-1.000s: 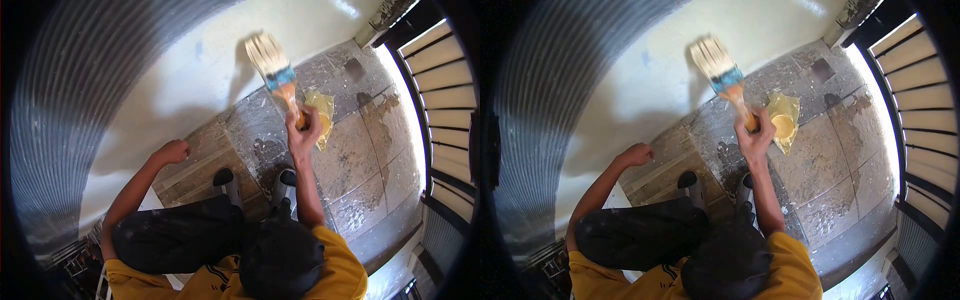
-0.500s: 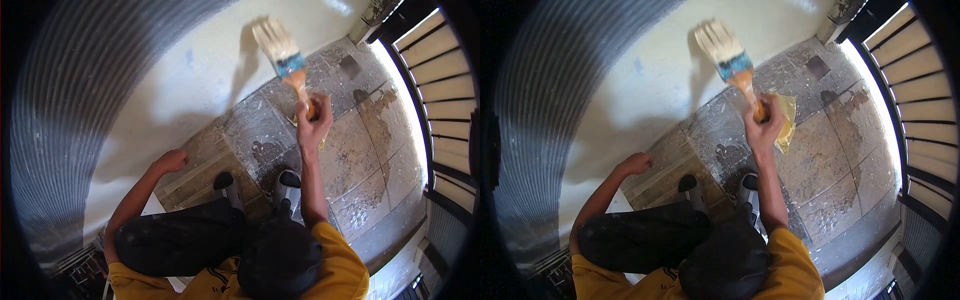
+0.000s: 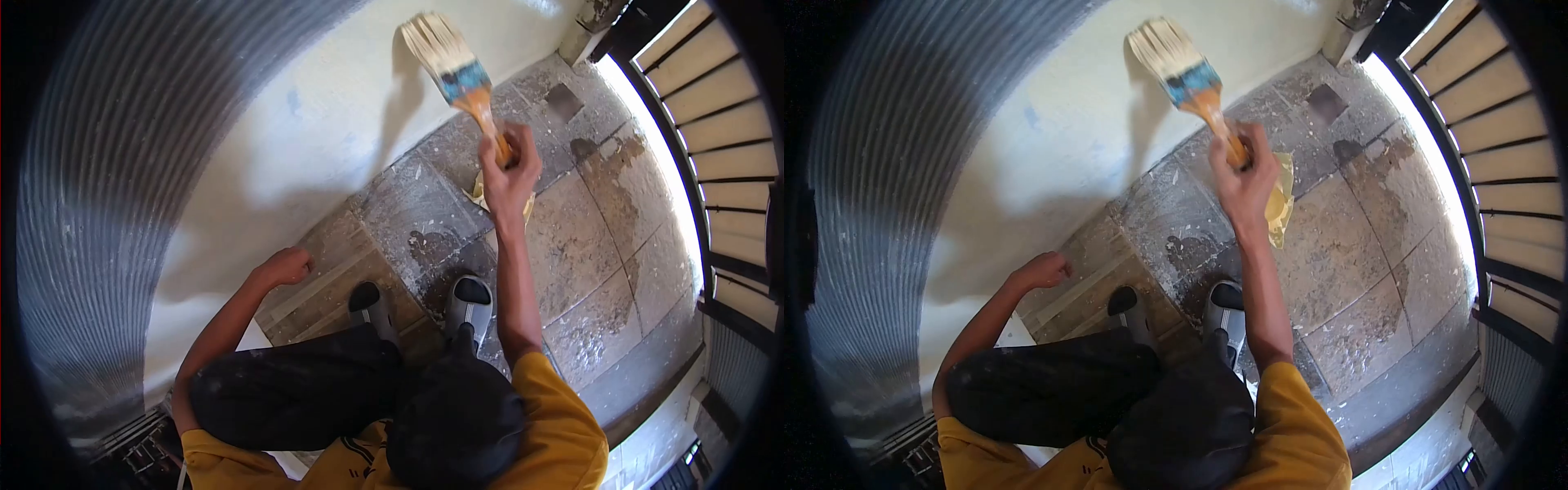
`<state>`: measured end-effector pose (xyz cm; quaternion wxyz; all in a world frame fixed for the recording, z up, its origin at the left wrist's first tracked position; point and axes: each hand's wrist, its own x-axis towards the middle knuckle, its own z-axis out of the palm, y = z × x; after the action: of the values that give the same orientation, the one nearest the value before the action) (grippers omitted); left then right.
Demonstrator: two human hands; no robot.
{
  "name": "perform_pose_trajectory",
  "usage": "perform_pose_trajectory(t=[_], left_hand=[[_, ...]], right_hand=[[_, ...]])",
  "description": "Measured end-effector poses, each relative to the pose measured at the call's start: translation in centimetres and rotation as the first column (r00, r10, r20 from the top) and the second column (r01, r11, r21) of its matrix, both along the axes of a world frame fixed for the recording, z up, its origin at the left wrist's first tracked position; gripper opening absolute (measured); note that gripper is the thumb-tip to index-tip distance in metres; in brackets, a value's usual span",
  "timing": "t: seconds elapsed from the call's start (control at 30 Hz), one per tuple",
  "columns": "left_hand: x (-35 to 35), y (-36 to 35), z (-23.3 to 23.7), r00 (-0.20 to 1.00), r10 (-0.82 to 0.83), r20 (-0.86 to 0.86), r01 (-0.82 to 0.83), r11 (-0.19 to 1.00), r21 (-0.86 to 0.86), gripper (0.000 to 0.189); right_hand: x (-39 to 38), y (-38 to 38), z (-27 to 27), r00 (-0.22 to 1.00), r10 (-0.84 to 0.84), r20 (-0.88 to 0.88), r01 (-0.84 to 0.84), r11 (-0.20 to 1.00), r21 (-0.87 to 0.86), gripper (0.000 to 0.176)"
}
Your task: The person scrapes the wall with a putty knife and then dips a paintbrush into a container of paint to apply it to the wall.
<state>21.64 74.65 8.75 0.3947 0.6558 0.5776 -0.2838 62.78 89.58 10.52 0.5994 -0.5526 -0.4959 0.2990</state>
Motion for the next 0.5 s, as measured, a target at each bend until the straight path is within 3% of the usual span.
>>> perform_pose_trajectory(t=[0.07, 0.2, 0.33, 0.4, 0.5], left_hand=[[0.0, 0.3, -0.3, 1.000, -0.022, -0.018, 0.022, 1.000, -0.004, 0.034], [0.0, 1.1, -0.3, 1.000, 0.017, -0.015, -0.016, 0.999, 0.029, 0.032], [0.2, 0.4, -0.4, 0.999, 0.051, 0.014, -0.052, 0.998, 0.020, 0.030], [0.3, 0.1, -0.6, 1.000, 0.017, -0.013, -0.017, 1.000, -0.009, 0.028], [0.5, 0.4, -0.4, 1.000, -0.001, -0.028, 0.000, 0.999, -0.032, 0.028]], right_hand=[[-0.3, 2.0, -0.3, 0.996, 0.032, 0.084, -0.033, 0.999, 0.010, 0.022], [0.9, 1.8, -6.4, 0.959, 0.044, 0.281, -0.021, 0.996, -0.083, 0.021], [2.0, -0.7, -3.9, 0.991, 0.027, 0.131, 0.001, 0.977, -0.212, 0.020], [1.7, -1.1, -1.7, 0.998, -0.041, 0.037, 0.042, 0.999, -0.010, 0.019], [0.8, 0.6, -0.6, 0.999, -0.017, 0.033, 0.017, 1.000, 0.005, 0.020]])
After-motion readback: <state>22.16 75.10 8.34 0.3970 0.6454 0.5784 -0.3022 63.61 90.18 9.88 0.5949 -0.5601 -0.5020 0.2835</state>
